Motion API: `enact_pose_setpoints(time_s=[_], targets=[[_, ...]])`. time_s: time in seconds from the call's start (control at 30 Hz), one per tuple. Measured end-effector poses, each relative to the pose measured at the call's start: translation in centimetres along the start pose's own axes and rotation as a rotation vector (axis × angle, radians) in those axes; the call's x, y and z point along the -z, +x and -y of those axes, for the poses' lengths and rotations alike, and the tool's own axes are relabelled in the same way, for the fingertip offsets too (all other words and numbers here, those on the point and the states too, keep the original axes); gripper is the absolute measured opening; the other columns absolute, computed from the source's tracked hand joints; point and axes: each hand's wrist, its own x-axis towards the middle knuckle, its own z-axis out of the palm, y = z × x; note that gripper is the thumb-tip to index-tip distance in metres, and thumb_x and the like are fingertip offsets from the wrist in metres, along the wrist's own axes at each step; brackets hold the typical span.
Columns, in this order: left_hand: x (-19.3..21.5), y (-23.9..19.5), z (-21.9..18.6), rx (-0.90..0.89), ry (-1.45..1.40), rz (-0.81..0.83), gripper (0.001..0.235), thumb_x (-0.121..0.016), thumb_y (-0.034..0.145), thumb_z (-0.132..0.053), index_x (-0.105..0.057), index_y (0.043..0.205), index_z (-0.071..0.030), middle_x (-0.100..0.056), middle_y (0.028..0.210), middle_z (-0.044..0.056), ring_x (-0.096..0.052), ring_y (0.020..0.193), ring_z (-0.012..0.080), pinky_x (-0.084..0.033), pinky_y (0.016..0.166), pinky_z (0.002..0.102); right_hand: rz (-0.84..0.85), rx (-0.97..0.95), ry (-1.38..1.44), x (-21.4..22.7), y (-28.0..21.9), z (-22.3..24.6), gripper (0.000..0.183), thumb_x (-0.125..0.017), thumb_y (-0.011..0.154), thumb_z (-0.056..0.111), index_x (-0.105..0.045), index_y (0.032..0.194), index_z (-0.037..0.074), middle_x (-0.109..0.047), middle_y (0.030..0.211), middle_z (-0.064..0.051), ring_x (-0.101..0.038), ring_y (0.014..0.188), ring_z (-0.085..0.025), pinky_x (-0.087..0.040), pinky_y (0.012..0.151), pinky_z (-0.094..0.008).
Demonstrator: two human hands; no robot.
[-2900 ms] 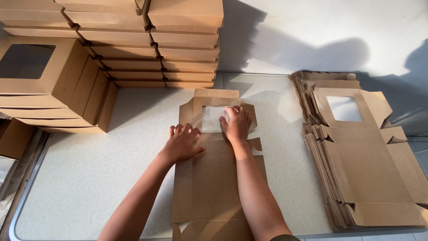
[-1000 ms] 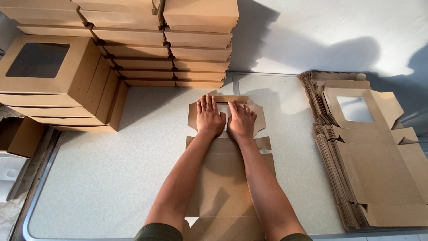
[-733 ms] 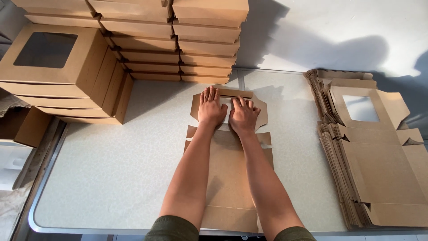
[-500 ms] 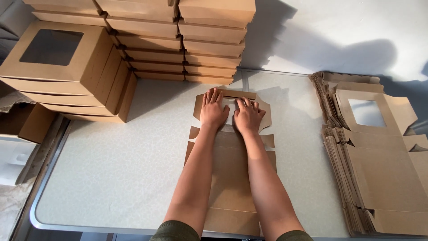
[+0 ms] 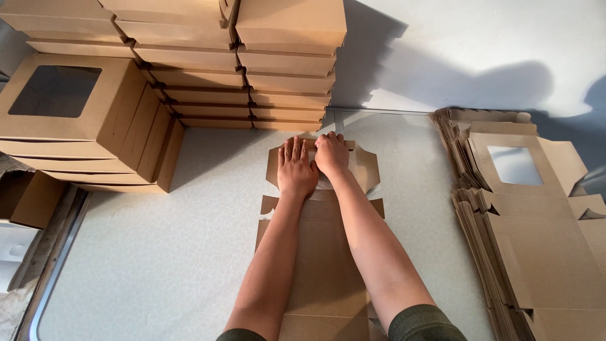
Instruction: The person folds a flat cardboard box blank into a finished box with a clear window on the lid. They fold the side flaps, tuck the tabs, and close the lid, then place the completed box on a stack of similar boxes.
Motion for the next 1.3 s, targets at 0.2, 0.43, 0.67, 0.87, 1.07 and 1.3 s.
enact_pose_setpoints(time_s=[0.2,0.43,0.67,0.87,1.07,1.3], targets=[[0.0,0.2,0.1,0.001,0.023,0.028,0.074,-0.039,0.093,-0.037,-0.030,0.163,-0.015,-0.022,0.172,0.008,-0.013,0.159,0.0322,-0.007,0.129,0.047,0.107,-0.023,0.012,-0.4,2.5,1.9,0.024,-0.048,0.101,0.030,-0.071,0.100,0.023,-0.062,0.109,-0.006,-0.055,0.115,-0.033,-0.042,0.095,-0.043],[0.1,0.5,0.2,0.012,0.027,0.073,0.078,-0.041,0.091,-0.037,-0.026,0.164,-0.016,-0.018,0.173,0.006,-0.010,0.160,0.0300,-0.005,0.130,0.047,0.063,-0.050,0.056,0.0,1.7,2.2,0.021,-0.050,0.100,0.034,-0.069,0.100,0.026,-0.062,0.109,-0.004,-0.055,0.115,-0.031,-0.043,0.094,-0.043],[-0.6,0.4,0.5,-0.004,0.008,0.001,0.072,-0.038,0.094,-0.033,-0.030,0.163,-0.014,-0.022,0.171,0.008,-0.013,0.159,0.0319,-0.007,0.129,0.048,-0.290,-0.222,0.303,0.8,0.1,3.4,0.034,-0.078,0.074,0.030,-0.058,0.098,0.015,-0.053,0.111,-0.014,-0.053,0.112,-0.040,-0.048,0.092,-0.052],[-1.2,0.9,0.9,-0.004,-0.040,-0.024,0.065,-0.035,0.100,-0.033,-0.033,0.161,-0.012,-0.025,0.170,0.010,-0.016,0.158,0.0331,-0.008,0.129,0.048,-0.265,-0.444,0.368,4.1,-1.3,5.6,0.051,-0.080,0.067,0.041,-0.049,0.098,0.013,-0.045,0.130,-0.017,-0.039,0.128,-0.041,-0.032,0.106,-0.056],[-1.6,1.2,0.9,0.013,-0.045,-0.037,0.063,-0.034,0.102,-0.038,-0.033,0.161,-0.015,-0.026,0.170,0.008,-0.018,0.158,0.0322,-0.009,0.129,0.048,-0.178,-0.520,0.313,5.3,-1.3,5.8,0.061,-0.075,0.066,0.048,-0.046,0.106,0.012,-0.039,0.140,-0.018,-0.032,0.133,-0.037,-0.024,0.108,-0.054],[-1.3,0.8,0.8,0.011,-0.068,-0.088,0.062,-0.036,0.105,-0.045,-0.037,0.159,-0.015,-0.030,0.168,0.009,-0.022,0.157,0.0325,-0.011,0.128,0.049,-0.023,-0.564,0.167,8.1,-1.4,5.1,0.084,-0.068,0.079,0.057,-0.046,0.139,0.002,-0.025,0.163,-0.027,-0.013,0.153,-0.042,-0.015,0.121,-0.056]])
